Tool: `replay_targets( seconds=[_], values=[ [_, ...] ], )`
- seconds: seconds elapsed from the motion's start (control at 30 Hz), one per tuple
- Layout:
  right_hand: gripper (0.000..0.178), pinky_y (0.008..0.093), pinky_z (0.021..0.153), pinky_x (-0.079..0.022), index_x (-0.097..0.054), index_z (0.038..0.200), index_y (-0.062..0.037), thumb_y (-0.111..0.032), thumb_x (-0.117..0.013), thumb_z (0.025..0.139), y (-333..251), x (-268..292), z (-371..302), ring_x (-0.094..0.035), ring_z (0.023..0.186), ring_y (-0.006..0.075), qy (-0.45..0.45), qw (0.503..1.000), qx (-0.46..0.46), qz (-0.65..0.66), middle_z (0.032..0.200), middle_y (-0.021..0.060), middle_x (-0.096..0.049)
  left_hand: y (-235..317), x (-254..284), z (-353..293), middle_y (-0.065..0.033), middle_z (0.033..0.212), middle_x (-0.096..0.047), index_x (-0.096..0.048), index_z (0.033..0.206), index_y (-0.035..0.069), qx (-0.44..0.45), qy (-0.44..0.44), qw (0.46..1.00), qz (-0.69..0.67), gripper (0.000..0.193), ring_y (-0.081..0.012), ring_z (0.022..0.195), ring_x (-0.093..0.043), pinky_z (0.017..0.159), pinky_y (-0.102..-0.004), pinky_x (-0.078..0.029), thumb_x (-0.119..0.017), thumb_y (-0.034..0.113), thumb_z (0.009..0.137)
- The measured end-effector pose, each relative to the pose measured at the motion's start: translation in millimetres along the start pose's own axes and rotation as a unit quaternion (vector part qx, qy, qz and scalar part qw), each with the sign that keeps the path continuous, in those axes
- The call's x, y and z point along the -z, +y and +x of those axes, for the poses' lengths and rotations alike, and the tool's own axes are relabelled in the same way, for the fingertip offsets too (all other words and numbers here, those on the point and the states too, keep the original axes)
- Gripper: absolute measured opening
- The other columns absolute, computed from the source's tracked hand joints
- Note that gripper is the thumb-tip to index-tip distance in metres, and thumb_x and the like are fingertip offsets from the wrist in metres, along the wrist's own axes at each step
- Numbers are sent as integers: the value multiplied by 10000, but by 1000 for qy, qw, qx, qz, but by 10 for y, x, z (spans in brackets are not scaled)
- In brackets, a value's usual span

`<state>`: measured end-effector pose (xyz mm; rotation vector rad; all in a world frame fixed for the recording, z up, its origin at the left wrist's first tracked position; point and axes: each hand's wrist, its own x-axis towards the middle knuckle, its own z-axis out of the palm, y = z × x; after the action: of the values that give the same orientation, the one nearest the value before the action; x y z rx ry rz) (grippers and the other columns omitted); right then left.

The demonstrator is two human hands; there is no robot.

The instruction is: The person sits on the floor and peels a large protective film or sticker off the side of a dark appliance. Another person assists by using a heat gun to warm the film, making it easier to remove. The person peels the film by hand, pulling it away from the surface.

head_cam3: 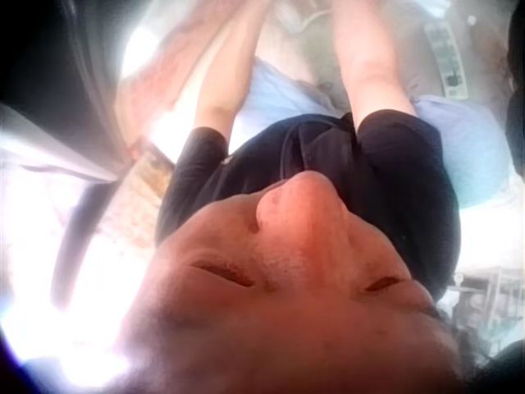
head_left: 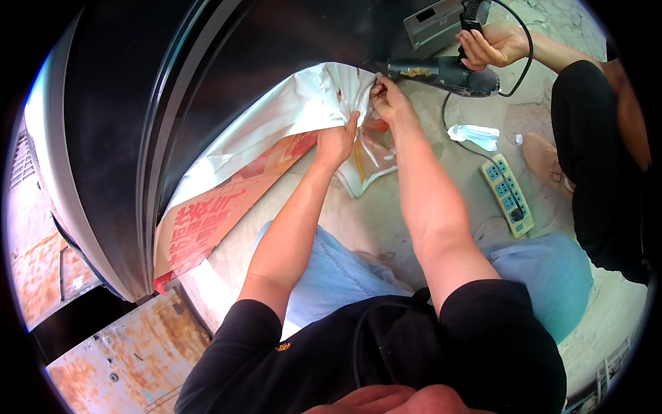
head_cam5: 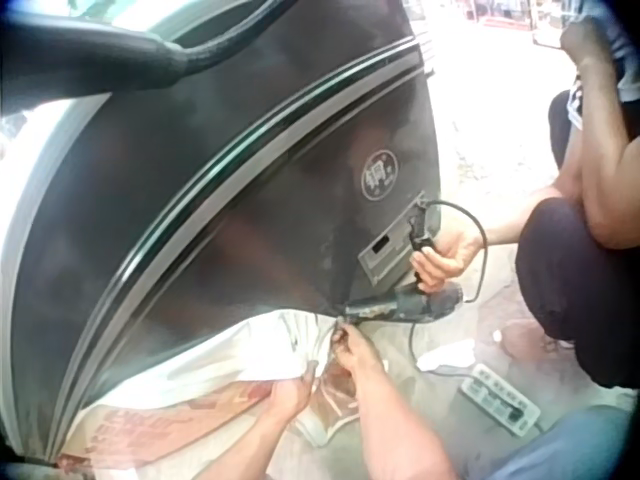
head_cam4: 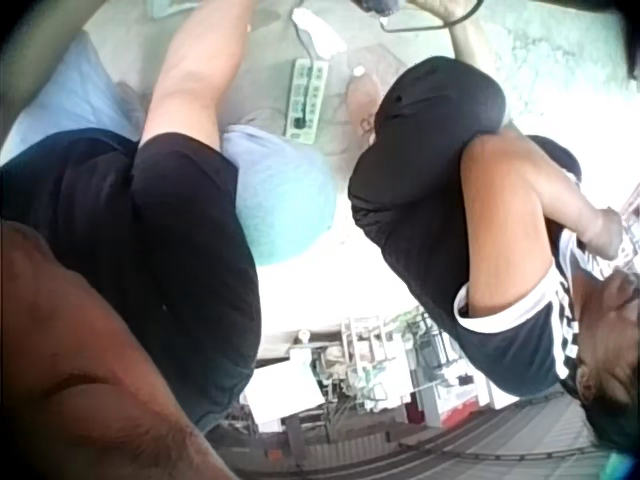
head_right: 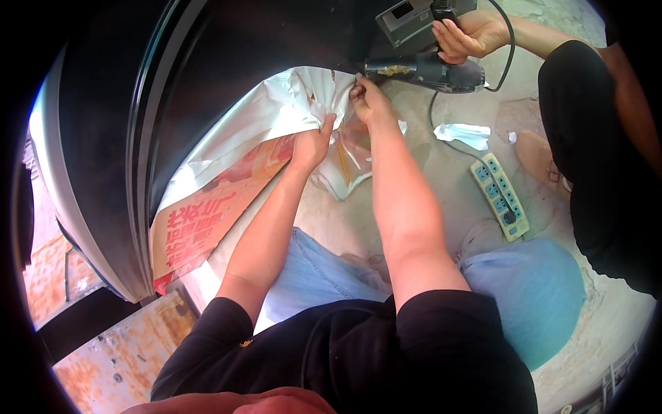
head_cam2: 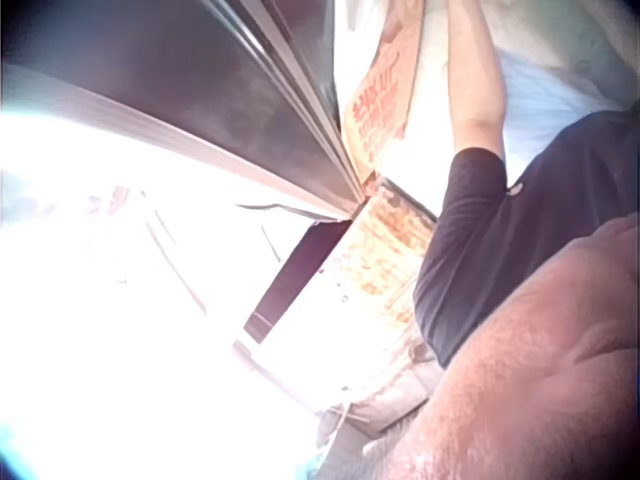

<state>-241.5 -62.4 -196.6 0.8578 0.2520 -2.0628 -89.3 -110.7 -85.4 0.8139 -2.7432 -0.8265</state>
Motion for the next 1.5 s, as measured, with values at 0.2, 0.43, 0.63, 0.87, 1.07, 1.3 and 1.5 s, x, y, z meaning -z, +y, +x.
replay_targets(
  seconds=[0.2,0.43,0.63,0.87,1.07,1.3,1.5],
  values=[
    [126,230,518,-430,-570,867,-28,-35,-675,935,-114,46,81,-482,626,128,-3,999,-11,-30,782,29,-540,11,-45,20,-309,1320,-553,-450,1373,-82,4,-15,1000,-12,590,-457,1215,-524,1042,-437,-401,-617,315,971],
    [109,237,515,-385,-547,872,-20,-5,-628,943,3,-43,-25,-428,634,116,2,1000,1,-12,779,31,-494,62,53,15,-297,1369,-526,-445,1393,-68,47,-49,998,-13,579,-464,1259,-497,1064,-445,-396,-640,252,952],
    [128,247,516,-380,-538,851,-35,-31,-637,932,-133,31,130,-423,614,120,3,993,-15,-118,764,30,-482,40,-49,1,-307,1284,-574,-487,1336,-75,1,-5,1000,-4,548,-466,1179,-542,1021,-450,-416,-618,307,967],
    [191,240,513,-386,-540,801,-57,-91,-671,936,-8,-53,-49,-409,598,120,16,999,-7,-48,755,21,-498,16,-7,0,-313,1246,-592,-511,1306,-82,16,-9,1000,11,522,-458,1151,-561,1005,-448,-425,-604,313,977],
    [156,248,546,-412,-550,843,-39,-96,-638,958,-26,-24,-16,-454,636,120,-4,998,7,-60,769,35,-513,120,-13,29,-300,1339,-541,-444,1399,-45,16,9,1000,2,586,-474,1230,-508,1041,-460,-410,-638,274,946],
    [146,249,622,-485,-601,957,-39,-178,-636,931,78,588,-468,-586,745,134,205,950,166,-167,842,25,-625,42,42,49,-292,1350,-514,-407,1407,-63,-12,16,1000,3,613,-444,1255,-484,1087,-444,-351,-648,221,919],
    [265,361,830,-523,-627,1054,20,-176,-615,876,-630,493,-347,-639,920,202,111,900,342,-245,977,93,-646,193,-9,86,-290,1277,-541,-426,1358,-65,-15,31,998,-48,607,-451,1175,-520,1047,-447,-387,-674,187,864]
  ],
)
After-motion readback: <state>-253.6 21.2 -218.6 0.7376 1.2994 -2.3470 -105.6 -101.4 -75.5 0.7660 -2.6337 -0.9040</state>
